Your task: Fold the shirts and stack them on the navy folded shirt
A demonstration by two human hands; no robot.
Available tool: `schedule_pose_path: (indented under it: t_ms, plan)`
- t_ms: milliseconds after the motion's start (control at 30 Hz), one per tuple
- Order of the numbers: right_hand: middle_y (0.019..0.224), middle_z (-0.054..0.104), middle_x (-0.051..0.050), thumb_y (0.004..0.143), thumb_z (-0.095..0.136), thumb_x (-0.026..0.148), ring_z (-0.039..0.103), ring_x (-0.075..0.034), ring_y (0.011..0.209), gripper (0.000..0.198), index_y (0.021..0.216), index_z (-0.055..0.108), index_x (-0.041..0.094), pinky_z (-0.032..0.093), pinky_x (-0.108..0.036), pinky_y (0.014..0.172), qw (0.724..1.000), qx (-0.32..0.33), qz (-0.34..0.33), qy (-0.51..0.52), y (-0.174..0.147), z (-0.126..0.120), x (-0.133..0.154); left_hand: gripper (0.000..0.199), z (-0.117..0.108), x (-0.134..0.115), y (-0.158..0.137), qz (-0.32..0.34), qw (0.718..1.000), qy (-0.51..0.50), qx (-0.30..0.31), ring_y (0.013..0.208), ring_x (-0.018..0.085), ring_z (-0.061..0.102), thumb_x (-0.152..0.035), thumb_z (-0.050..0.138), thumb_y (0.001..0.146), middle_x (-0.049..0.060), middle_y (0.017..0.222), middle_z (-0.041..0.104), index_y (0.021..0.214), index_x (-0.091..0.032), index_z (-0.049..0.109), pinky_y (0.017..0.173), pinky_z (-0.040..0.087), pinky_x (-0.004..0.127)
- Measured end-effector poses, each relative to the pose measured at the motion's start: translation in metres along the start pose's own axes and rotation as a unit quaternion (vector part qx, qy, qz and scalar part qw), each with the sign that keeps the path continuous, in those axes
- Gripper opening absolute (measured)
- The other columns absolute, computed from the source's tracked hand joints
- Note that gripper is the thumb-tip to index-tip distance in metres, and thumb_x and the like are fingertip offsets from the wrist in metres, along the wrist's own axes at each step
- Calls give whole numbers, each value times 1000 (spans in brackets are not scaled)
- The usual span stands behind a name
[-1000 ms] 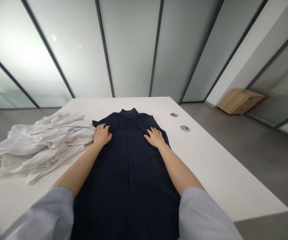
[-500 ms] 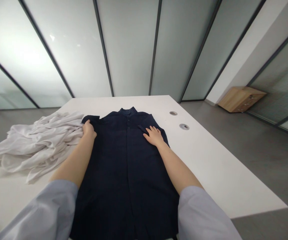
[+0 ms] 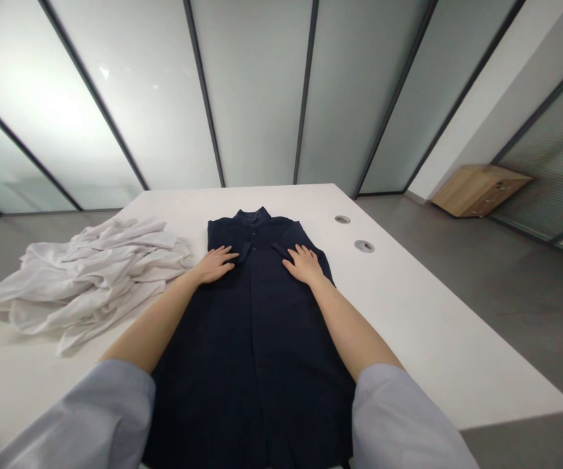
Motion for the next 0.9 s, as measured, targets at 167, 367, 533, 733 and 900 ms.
schedule_pose_path:
  t_ms: [167, 367, 533, 733, 900]
  plan:
    - [154, 32, -11, 95, 30, 55, 26, -30, 141, 62, 145, 40, 20, 22, -46, 112, 1000, 7, 1, -3, 0, 0, 0, 70, 11, -15, 0, -81, 989, 115, -34, 140, 30, 31, -62, 21, 91, 13, 149, 41, 138, -18, 49, 113, 22, 47]
    - [155, 29, -11, 95, 25, 58, 22, -29, 143, 65, 147, 36, 22, 19, -47, 113, 1000, 16, 21, -7, 1, 1, 1, 71, 21, 9, 9, -128, 983, 126, -32, 143, 32, 22, -62, 25, 90, 13, 156, 27, 146, -19, 37, 113, 19, 51]
    - [156, 26, -9, 94, 21, 63, 19, -30, 143, 68, 148, 35, 23, 14, -49, 114, 999, 18, 36, -11, 1, 3, 3, 69, 14, 23, 9, -174, 976, 126, -43, 143, 33, 21, -61, 28, 90, 13, 156, 27, 146, -21, 37, 113, 17, 54]
    - [152, 34, -12, 95, 24, 58, 26, -29, 141, 67, 145, 40, 16, 19, -47, 113, 999, -35, 36, 11, 3, 3, 1, 66, 12, 5, 6, -167, 964, 177, -106, 143, 33, 22, -48, 34, 91, 19, 153, 31, 145, -11, 36, 114, 14, 50]
    - [150, 39, -11, 97, 24, 51, 29, -26, 140, 60, 142, 44, 17, 21, -43, 113, 996, -84, 3, 8, 5, 3, -1, 68, 23, -6, 7, -97, 979, 161, -77, 144, 28, 22, -49, 31, 92, 18, 154, 29, 146, -9, 34, 114, 20, 41]
Point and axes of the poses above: each hand's wrist, its own y-axis towards the middle knuckle, its own z-axis out of the palm, x = y × z, the point moved 1 cm from there along y, towards the middle knuckle
